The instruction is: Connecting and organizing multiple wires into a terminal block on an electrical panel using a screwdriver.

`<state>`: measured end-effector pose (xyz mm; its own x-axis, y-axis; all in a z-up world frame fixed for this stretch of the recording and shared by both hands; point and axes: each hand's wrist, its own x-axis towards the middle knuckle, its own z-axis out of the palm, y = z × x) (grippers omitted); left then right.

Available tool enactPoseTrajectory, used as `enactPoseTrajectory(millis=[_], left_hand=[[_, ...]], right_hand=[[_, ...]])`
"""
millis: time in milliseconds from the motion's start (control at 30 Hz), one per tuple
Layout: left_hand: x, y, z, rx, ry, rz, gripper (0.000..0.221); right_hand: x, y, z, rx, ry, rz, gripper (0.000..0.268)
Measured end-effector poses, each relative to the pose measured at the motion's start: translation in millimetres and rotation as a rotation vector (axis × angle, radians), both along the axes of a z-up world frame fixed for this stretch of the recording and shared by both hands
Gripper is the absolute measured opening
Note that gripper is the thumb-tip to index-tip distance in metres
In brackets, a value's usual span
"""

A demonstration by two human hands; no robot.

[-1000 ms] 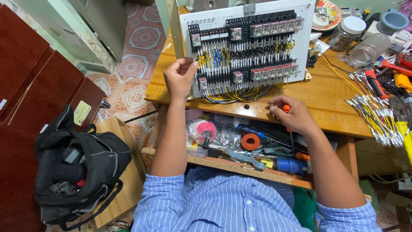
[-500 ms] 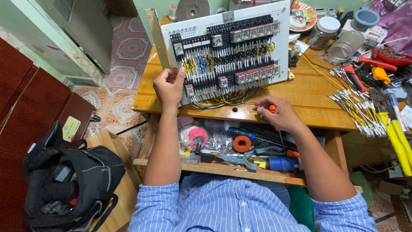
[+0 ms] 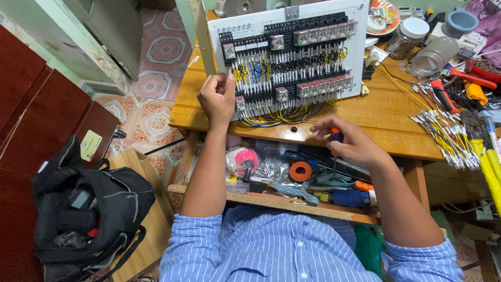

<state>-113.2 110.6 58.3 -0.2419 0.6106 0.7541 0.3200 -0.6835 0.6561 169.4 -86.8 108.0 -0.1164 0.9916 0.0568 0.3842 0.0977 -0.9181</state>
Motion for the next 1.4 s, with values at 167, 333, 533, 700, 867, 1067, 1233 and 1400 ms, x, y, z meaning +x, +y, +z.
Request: enactPoseTrajectory(millis=[167, 333, 533, 700, 867, 1067, 1233, 1400], left_hand=[[-0.4, 0.9, 1.4, 0.032, 0.039, 0.004, 0.016], [-2.7, 2.2, 0.9, 0.059, 0.075, 0.02, 0.015], [-2.7, 2.0, 3.3, 0.094, 0.085, 0.021, 0.016], [-3.7, 8.3, -1.0, 0.116, 0.098, 0.016, 0.017], [-4.7, 2.4, 0.7, 0.031, 0.182, -0.009, 0.021], [-3.3, 0.2, 0.9, -0.048, 0.197, 0.058, 0.017], [-3.3, -1.3, 1.9, -0.023, 0.21, 0.088, 0.014], [-2.3, -4.0, 3.6, -0.08, 0.133, 0.065, 0.016]], right_hand=[[-19.1, -9.6, 32.9, 0.061, -0.188, 0.058, 0.033], [-35.7, -18.0, 62.7, 0.304, -0.402, 0.091, 0.024], [-50.3, -2.1, 89.5, 0.587, -0.428, 0.031, 0.019], [-77.9, 44.4, 91.3, 1.148, -0.287, 0.015, 0.009], [-103.4, 81.6, 99.6, 1.215, -0.31, 0.207, 0.003], [-128.7, 95.0, 107.7, 1.201, -0.3, 0.245, 0.003], [-133.5, 97.2, 110.5, 1.19, -0.34, 0.275, 0.003], [-132.6, 99.3, 110.5, 1.189, -0.406, 0.288, 0.002]])
